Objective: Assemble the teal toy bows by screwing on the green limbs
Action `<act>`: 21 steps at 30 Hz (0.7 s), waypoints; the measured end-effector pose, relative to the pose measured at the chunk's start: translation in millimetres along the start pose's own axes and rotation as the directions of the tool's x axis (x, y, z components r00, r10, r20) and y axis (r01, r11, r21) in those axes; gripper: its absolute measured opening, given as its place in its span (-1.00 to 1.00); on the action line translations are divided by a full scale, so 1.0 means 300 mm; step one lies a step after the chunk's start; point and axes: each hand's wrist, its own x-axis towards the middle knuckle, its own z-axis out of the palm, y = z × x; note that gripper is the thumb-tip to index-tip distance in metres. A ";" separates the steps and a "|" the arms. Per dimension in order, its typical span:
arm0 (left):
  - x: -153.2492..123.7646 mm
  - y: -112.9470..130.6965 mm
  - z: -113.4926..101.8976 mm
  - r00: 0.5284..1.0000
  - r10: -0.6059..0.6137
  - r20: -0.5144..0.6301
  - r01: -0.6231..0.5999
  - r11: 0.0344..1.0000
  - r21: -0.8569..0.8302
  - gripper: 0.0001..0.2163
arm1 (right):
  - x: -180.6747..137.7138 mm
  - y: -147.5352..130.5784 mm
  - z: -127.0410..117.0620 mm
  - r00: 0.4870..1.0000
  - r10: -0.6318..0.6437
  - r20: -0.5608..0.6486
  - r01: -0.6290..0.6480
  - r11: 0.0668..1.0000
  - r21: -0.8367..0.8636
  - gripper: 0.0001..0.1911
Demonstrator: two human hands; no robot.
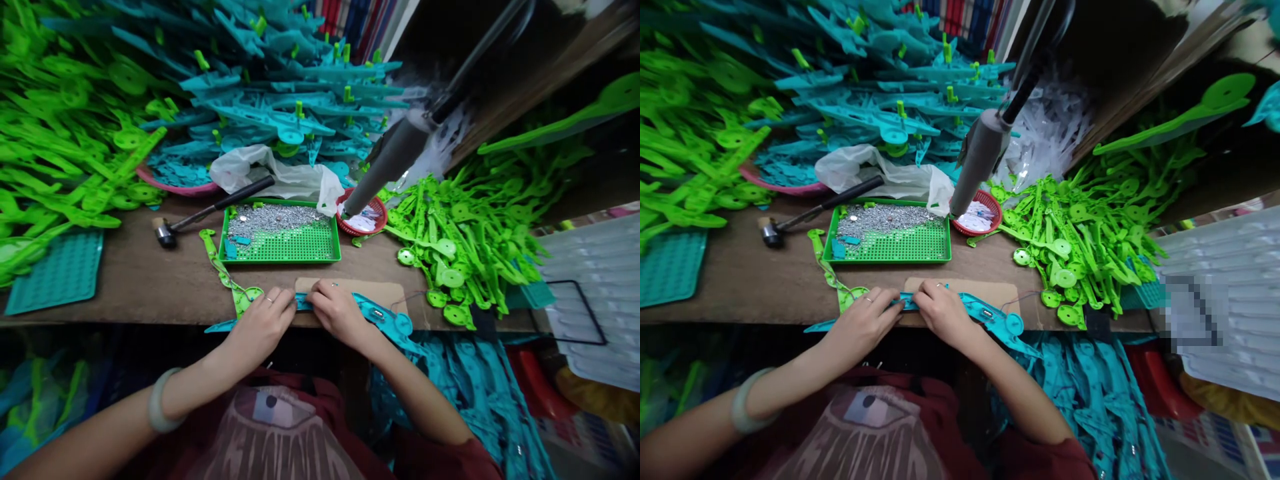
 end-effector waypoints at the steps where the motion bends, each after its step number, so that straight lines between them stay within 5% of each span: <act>1: 0.003 -0.008 0.000 0.999 0.035 -0.008 -0.035 0.999 -0.001 -0.80 | 0.000 0.000 -0.001 1.000 -0.006 0.002 0.006 1.000 -0.013 -0.77; 9: 0.027 -0.040 -0.017 0.994 0.107 -0.024 -0.108 0.991 -0.082 -0.87 | 0.021 -0.036 -0.035 0.993 0.001 0.121 0.005 0.999 -0.048 -0.78; 12: 0.039 -0.023 -0.005 0.994 0.103 -0.034 -0.104 0.994 -0.017 -0.79 | 0.003 0.000 -0.145 0.977 -0.100 0.186 0.092 0.994 0.053 -0.84; 15: 0.051 -0.022 0.051 0.987 0.130 -0.093 -0.121 0.988 0.092 -0.66 | -0.019 0.157 -0.343 0.986 -0.125 0.113 0.106 0.981 0.162 -0.78; 17: 0.055 -0.031 0.092 0.979 0.161 -0.127 -0.147 0.982 0.118 -0.56 | -0.003 0.328 -0.490 0.995 0.101 -0.003 -0.101 0.992 0.073 -0.78; 18: 0.055 -0.036 0.108 0.977 0.167 -0.131 -0.152 0.981 0.123 -0.51 | 0.021 0.425 -0.554 0.945 0.315 -0.092 -0.319 0.947 -0.035 -0.80; 19: 0.052 -0.042 0.119 0.978 0.163 -0.131 -0.146 0.981 0.127 -0.47 | 0.056 0.523 -0.607 0.829 0.533 -0.169 -0.555 0.822 -0.129 -0.80; 21: 0.042 -0.055 0.129 0.978 0.158 -0.134 -0.139 0.981 0.138 -0.42 | 0.153 0.703 -0.672 0.694 0.663 -0.281 -0.715 0.680 -0.161 -0.72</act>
